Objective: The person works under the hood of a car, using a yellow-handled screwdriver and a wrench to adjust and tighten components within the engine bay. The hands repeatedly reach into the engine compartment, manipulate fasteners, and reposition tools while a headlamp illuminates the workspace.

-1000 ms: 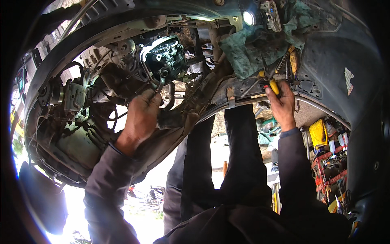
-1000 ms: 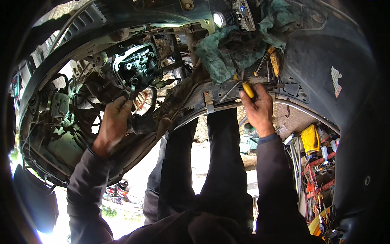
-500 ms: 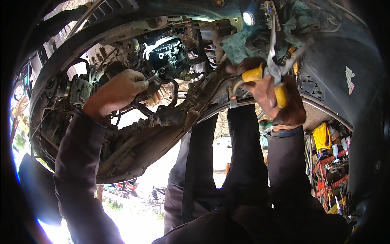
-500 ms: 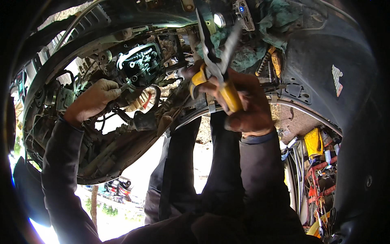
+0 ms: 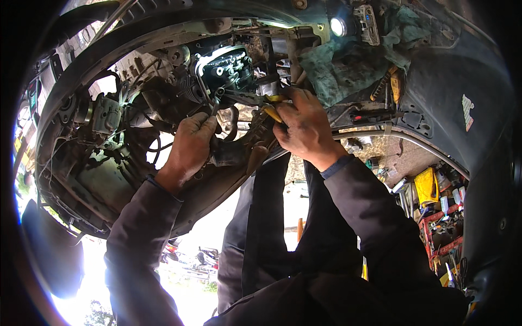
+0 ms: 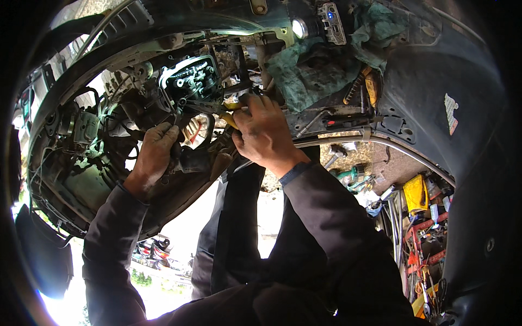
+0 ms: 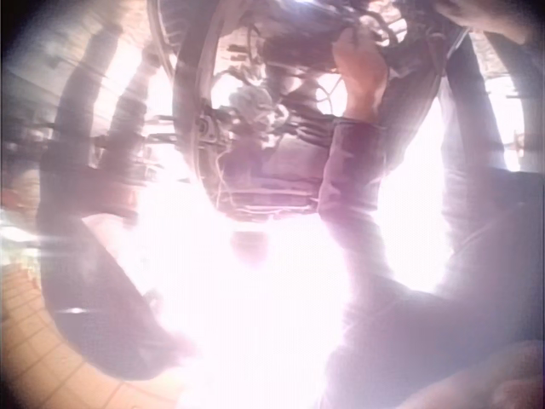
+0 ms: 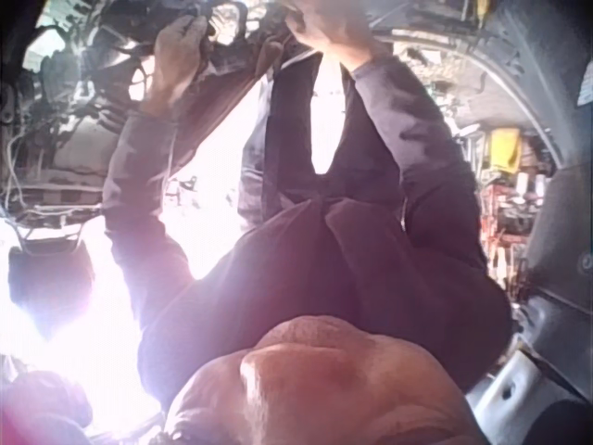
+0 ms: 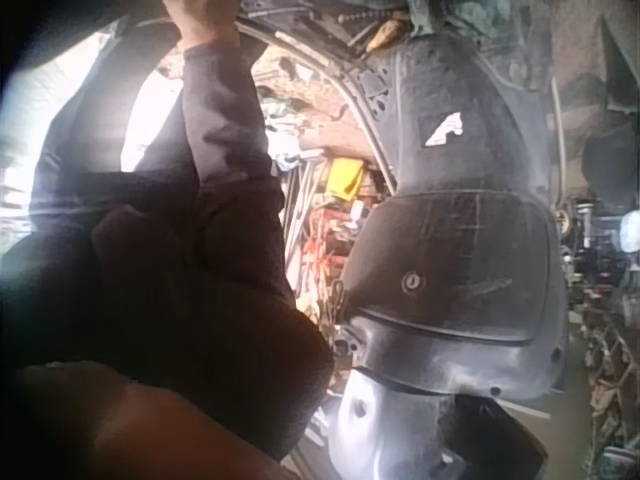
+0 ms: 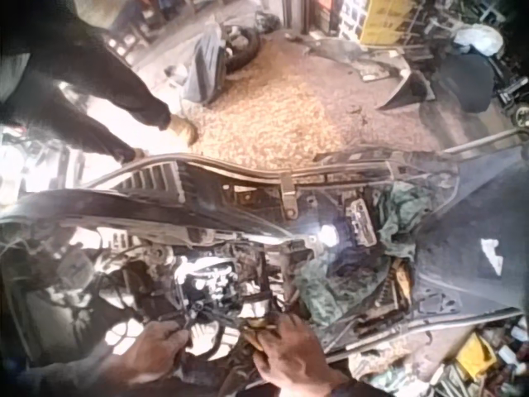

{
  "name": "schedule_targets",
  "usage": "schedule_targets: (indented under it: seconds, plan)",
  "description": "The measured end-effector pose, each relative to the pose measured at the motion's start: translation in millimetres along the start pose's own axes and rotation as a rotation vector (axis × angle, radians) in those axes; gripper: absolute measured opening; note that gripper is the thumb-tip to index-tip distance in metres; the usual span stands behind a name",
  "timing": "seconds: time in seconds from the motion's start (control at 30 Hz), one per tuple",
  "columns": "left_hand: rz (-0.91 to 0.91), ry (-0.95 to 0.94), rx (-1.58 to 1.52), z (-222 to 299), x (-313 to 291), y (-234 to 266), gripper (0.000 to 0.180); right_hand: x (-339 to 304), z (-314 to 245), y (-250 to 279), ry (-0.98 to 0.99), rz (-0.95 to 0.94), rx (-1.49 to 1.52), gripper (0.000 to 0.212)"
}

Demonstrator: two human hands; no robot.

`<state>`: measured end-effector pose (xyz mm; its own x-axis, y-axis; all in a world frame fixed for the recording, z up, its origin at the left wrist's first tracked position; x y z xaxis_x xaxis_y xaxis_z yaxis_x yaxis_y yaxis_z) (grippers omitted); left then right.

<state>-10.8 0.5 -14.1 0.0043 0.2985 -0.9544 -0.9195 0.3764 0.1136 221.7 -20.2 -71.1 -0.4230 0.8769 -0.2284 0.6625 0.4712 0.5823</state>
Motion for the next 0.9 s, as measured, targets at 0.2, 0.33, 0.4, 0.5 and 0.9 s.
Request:
schedule_targets:
  seconds: [0.2,0.33,0.4,0.5,0.9]
  plan:
    - [-0.006,-0.008,-0.055,-2.0,-1.7,-5.1,0.029,9.4,-3.6,1.4,0.063,-0.015,-0.124,0.020]
    - [0.000,0.005,-0.084,-2.6,-2.6,-7.1,0.029,12.4,-8.3,4.7,0.104,0.008,-0.242,0.012]
    - [-0.001,-0.016,-0.116,-3.8,-1.7,-8.2,0.028,14.1,-8.8,6.3,0.123,0.008,-0.281,0.009]
    - [0.005,-0.024,-0.121,-6.9,0.1,-9.5,0.027,17.2,-8.8,8.2,0.170,0.011,-0.318,0.009]
    - [0.064,-0.078,-0.204,-12.5,2.9,-18.4,0.027,24.8,-1.4,8.9,0.296,-0.023,-0.381,0.010]
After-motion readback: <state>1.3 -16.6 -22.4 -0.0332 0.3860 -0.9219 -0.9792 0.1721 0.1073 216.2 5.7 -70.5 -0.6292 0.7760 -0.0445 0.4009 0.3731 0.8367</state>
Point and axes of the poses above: each hand's wrist, its own x-axis towards the middle knuckle, its own y-axis out of the back of the hand, z = x × y, the point moved 2 cm from there along x, towards the middle knuckle, and after that the axes turned 4 degrees about -z, right-handed, at the moved point
